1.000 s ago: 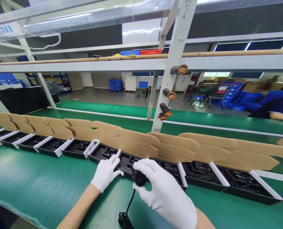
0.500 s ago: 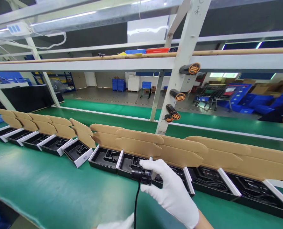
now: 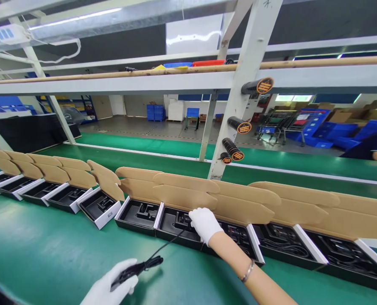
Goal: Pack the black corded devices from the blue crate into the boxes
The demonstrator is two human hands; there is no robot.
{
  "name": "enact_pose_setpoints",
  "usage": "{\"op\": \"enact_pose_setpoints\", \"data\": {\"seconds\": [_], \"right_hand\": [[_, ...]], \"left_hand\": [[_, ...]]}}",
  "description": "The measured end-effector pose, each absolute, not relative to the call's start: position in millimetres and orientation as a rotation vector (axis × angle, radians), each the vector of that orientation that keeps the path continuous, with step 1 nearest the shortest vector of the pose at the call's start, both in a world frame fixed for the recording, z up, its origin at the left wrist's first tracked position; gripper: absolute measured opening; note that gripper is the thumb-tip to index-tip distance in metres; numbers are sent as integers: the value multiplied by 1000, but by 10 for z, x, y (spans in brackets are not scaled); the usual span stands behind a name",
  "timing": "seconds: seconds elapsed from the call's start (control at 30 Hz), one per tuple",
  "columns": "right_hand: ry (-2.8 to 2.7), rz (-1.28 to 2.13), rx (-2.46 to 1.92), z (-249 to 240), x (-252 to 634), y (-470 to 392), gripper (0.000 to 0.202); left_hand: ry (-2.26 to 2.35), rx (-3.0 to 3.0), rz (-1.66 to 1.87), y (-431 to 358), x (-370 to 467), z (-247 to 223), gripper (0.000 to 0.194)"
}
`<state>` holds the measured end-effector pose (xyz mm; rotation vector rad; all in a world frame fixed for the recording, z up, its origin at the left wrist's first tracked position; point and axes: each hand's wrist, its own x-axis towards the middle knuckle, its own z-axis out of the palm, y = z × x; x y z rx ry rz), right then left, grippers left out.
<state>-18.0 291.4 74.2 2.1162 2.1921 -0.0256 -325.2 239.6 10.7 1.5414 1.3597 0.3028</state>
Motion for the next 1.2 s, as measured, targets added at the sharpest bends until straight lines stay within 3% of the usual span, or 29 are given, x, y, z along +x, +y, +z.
{"op": "enact_pose_setpoints", "data": {"seconds": [0.13, 0.27, 0.3, 0.43, 0.57, 0.67, 0.77, 0.83, 0.9, 1.0, 1.07, 1.2], "right_hand": [[2334, -107, 2017, 929, -298, 2850, 21], [2832, -529, 1728, 1205, -531, 2613, 72], [2871, -570, 1703, 1251, -598, 2556, 71], [2670, -354, 2049, 1302, -738, 2450, 33], [2507, -321, 2416, 1272, -637, 2456, 27], [2587, -623, 2543, 1287, -557, 2426, 23], [2709, -1166, 2362, 1308, -530, 2388, 19], [2761, -1270, 2246, 1290, -512, 2387, 11], [2721, -1135, 2354, 1240, -470, 2410, 9], [2681, -727, 2645, 1149, -343, 2470, 35], [2797, -527, 2539, 1107, -232, 2511, 43], [2712, -403, 2135, 1034, -82, 2611, 21]], "left_hand": [[1424, 1997, 345, 2483, -3236, 363, 40], [1131, 2677, 462, 2537, -3011, 785, 39], [1050, 2830, 535, 2566, -2940, 883, 41], [1174, 3290, 888, 2744, -2673, 1101, 49], [1474, 3286, 1004, 2844, -2450, 996, 44], [1462, 2792, 1164, 2821, -2277, 834, 37], [1046, 2152, 1034, 2810, -2105, 755, 55], [757, 1898, 790, 2842, -2008, 777, 69], [637, 1864, 520, 2905, -1937, 846, 65], [653, 2007, 257, 3044, -1886, 984, 46], [648, 2113, 212, 3166, -1884, 1062, 39], [567, 2332, 72, 3474, -1910, 1070, 42]]}}
